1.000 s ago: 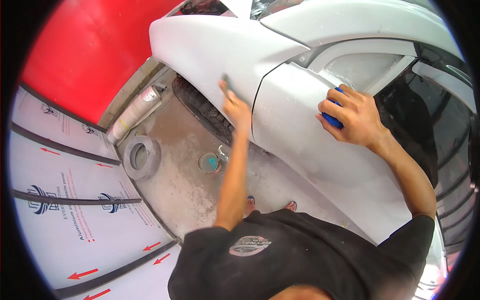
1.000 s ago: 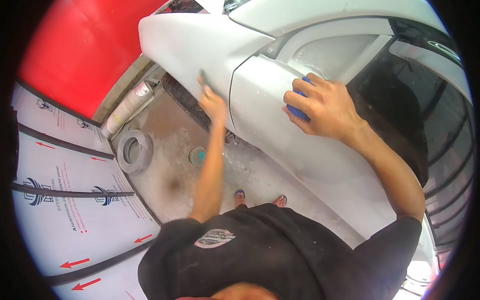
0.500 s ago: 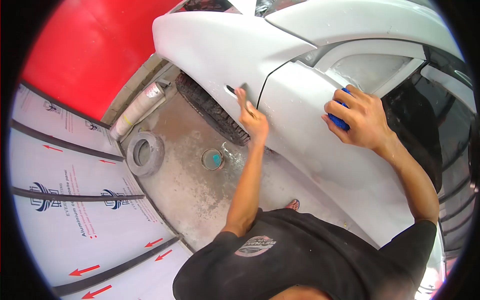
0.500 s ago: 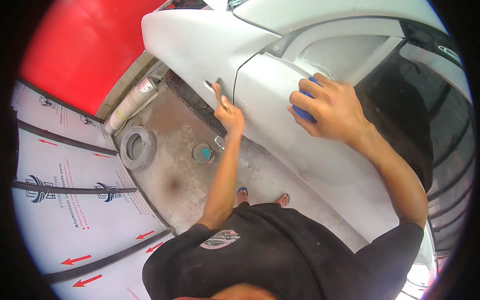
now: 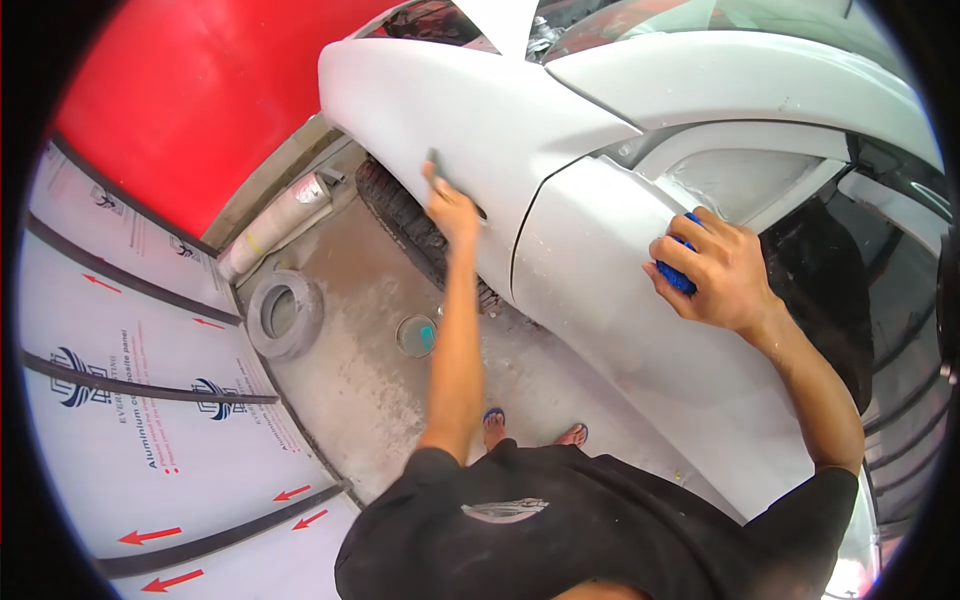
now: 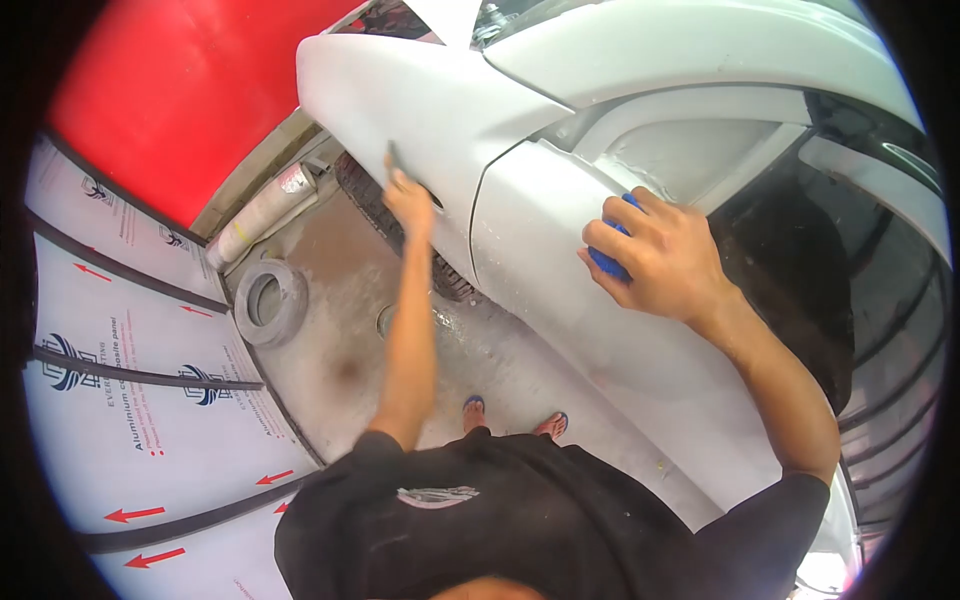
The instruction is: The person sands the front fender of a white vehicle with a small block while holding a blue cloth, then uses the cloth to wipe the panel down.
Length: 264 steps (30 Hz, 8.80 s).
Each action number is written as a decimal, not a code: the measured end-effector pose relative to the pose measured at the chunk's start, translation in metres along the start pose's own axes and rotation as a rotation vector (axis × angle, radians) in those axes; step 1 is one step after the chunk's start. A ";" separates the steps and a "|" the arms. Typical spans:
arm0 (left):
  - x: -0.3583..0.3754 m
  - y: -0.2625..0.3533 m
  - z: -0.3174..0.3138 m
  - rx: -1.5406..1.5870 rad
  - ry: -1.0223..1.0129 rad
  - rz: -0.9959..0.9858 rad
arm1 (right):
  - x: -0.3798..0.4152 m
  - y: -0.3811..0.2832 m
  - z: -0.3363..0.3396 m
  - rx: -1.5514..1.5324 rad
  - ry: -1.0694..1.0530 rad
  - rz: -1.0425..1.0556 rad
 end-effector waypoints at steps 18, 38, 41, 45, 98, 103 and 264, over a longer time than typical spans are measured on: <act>0.077 0.116 -0.004 0.181 0.015 -0.214 | 0.001 0.002 -0.001 0.004 -0.029 -0.018; -0.018 0.100 -0.003 0.173 0.021 -0.189 | 0.003 0.002 -0.002 0.014 -0.039 -0.004; 0.049 0.143 -0.007 0.226 -0.001 -0.250 | 0.003 0.002 -0.002 0.016 -0.019 -0.001; 0.095 0.162 -0.009 0.158 -0.006 -0.509 | 0.004 0.001 -0.002 0.027 -0.022 -0.012; 0.047 0.182 -0.012 0.201 -0.078 -0.555 | 0.010 0.008 -0.006 0.013 -0.033 0.009; -0.036 0.144 -0.022 0.209 -0.069 -0.329 | 0.012 0.009 -0.005 0.019 -0.045 -0.007; 0.090 0.073 0.003 -0.004 0.052 -0.393 | -0.002 0.008 0.001 -0.003 0.076 0.118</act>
Point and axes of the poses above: each hand's wrist, its own x-axis away from the middle knuckle, its own z-axis out of the back of the hand, y = z × x, the point moved 7 cm from there along -x, towards the middle knuckle, and after that the axes turned 13 degrees about -z, right-handed, at the moved point
